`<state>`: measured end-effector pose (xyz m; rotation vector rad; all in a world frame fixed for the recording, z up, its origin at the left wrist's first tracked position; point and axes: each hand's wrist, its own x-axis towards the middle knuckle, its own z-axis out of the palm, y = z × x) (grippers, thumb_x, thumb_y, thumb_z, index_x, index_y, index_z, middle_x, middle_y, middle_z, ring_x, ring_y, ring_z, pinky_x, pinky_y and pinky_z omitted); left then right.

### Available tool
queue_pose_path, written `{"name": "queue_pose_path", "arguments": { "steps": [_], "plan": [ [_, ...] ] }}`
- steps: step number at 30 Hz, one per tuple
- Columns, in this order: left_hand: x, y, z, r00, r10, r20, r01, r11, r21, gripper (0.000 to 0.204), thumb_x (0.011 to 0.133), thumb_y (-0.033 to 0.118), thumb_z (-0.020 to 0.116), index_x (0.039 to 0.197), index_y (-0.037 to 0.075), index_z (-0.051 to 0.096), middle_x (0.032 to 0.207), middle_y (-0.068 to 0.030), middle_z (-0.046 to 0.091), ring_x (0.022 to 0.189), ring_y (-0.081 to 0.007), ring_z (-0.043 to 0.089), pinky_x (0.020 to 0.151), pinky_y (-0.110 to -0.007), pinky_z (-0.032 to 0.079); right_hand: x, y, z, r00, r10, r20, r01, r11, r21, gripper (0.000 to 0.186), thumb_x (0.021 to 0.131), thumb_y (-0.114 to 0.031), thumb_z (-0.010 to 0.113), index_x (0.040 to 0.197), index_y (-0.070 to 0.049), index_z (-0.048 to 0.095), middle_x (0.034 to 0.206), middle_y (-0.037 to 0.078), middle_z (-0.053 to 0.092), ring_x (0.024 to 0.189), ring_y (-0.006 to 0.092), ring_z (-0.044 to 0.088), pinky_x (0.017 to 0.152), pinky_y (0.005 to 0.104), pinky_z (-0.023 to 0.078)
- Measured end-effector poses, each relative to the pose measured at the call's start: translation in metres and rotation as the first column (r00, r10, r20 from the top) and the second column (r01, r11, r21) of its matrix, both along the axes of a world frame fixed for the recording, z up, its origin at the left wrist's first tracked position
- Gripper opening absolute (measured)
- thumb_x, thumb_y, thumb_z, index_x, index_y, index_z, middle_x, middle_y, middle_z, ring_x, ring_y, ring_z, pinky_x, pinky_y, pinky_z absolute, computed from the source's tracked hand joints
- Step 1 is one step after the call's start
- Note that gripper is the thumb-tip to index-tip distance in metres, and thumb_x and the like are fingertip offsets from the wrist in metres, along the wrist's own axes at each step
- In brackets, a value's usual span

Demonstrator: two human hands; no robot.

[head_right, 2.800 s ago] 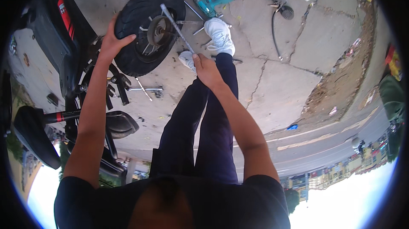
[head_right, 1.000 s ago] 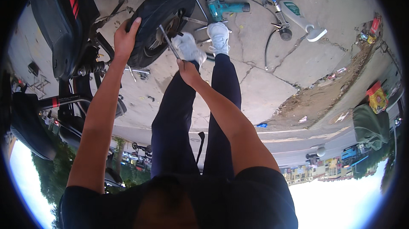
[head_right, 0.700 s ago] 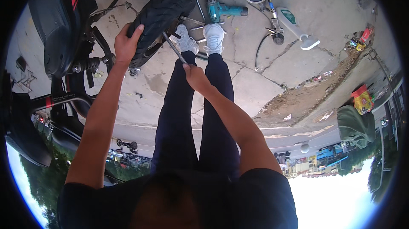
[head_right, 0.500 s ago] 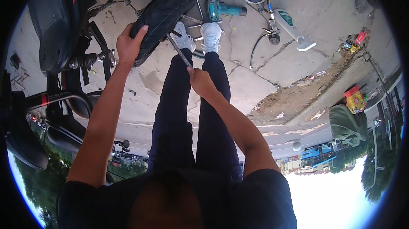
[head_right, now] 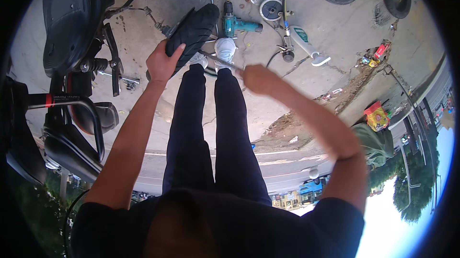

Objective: The person uses a tire lever to pry a motorcycle tire off its rim. They repeatedly insert the lever between the tire bead and rim, rotate the wheel, and work around the circumference to loosen the tire. The tire remains attached to the rim by the end of the clip.

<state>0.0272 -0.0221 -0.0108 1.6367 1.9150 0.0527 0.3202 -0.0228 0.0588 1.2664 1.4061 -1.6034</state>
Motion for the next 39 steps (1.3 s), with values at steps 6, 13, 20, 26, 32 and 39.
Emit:
{"name": "queue_pose_path", "arguments": {
  "steps": [6, 13, 20, 26, 32, 39],
  "plan": [
    [-0.001, 0.018, -0.003, 0.994, -0.019, -0.104, 0.015, 0.999, -0.044, 0.058, 0.075, 0.064, 0.064, 0.087, 0.007, 0.067, 0.072, -0.0153, 0.066, 0.069, -0.0351, 0.065, 0.059, -0.042, 0.051, -0.018, 0.123, 0.001, 0.948, 0.242, 0.208, -0.128, 0.885, -0.447, 0.055, 0.099, -0.047, 0.038, 0.093, 0.003, 0.059, 0.079, 0.017, 0.063, 0.063, 0.0318, 0.062, 0.053, 0.0423, 0.049],
    [-0.007, 0.027, -0.008, 0.996, -0.001, -0.088, -0.003, 0.999, -0.049, 0.064, 0.074, 0.069, 0.060, 0.085, 0.006, 0.067, 0.073, -0.0184, 0.066, 0.071, -0.0368, 0.065, 0.061, -0.044, 0.051, 0.026, 0.048, -0.036, 0.982, 0.136, -0.133, -0.099, 0.962, 0.254, 0.044, 0.099, -0.040, 0.043, 0.098, 0.000, 0.061, 0.084, 0.024, 0.064, 0.081, 0.0401, 0.062, 0.075, 0.0447, 0.049],
    [0.007, 0.062, -0.016, 0.994, 0.017, -0.105, -0.035, 0.984, -0.176, 0.074, 0.073, 0.075, 0.056, 0.090, 0.003, 0.066, 0.084, -0.0211, 0.068, 0.084, -0.0383, 0.065, 0.075, -0.045, 0.051, 0.049, -0.054, -0.157, 0.942, -0.263, -0.208, 0.333, 0.811, 0.482, 0.049, 0.097, -0.050, 0.042, 0.114, -0.009, 0.062, 0.101, 0.020, 0.066, 0.098, 0.0368, 0.061, 0.083, 0.0459, 0.046],
    [0.016, 0.071, -0.017, 0.994, -0.008, -0.110, -0.014, 0.980, -0.197, 0.080, 0.072, 0.076, 0.057, 0.104, 0.003, 0.066, 0.098, -0.0214, 0.068, 0.097, -0.0368, 0.064, 0.084, -0.042, 0.049, -0.261, -0.268, -0.188, 0.098, -0.995, -0.022, 0.983, 0.100, -0.151, 0.032, 0.102, -0.030, 0.039, 0.107, -0.003, 0.055, 0.096, 0.011, 0.061, 0.095, 0.0255, 0.058, 0.082, 0.0389, 0.046],
    [-0.023, 0.076, -0.025, 0.975, -0.032, 0.220, 0.067, 0.985, -0.156, 0.086, 0.072, 0.066, 0.066, 0.130, 0.004, 0.053, 0.120, -0.0217, 0.061, 0.109, -0.0305, 0.061, 0.093, -0.039, 0.045, -0.357, -0.227, 0.063, -0.429, -0.630, 0.647, 0.352, -0.776, -0.523, 0.028, 0.101, -0.040, 0.040, 0.093, -0.014, 0.046, 0.062, -0.004, 0.035, 0.045, 0.0068, 0.030, 0.040, 0.0226, 0.024],
    [-0.118, -0.011, -0.020, 0.828, -0.094, 0.552, 0.207, 0.967, -0.146, 0.118, 0.054, 0.027, 0.090, 0.148, 0.003, 0.022, 0.141, -0.0205, 0.040, 0.129, -0.0273, 0.041, 0.108, -0.034, 0.034, -0.257, -0.294, -0.001, 0.172, -0.981, -0.087, 0.953, 0.188, -0.237, 0.039, 0.099, -0.032, 0.045, 0.127, -0.007, 0.054, 0.070, 0.020, 0.059, 0.060, 0.0307, 0.062, 0.059, 0.0399, 0.047]
  ]
}}
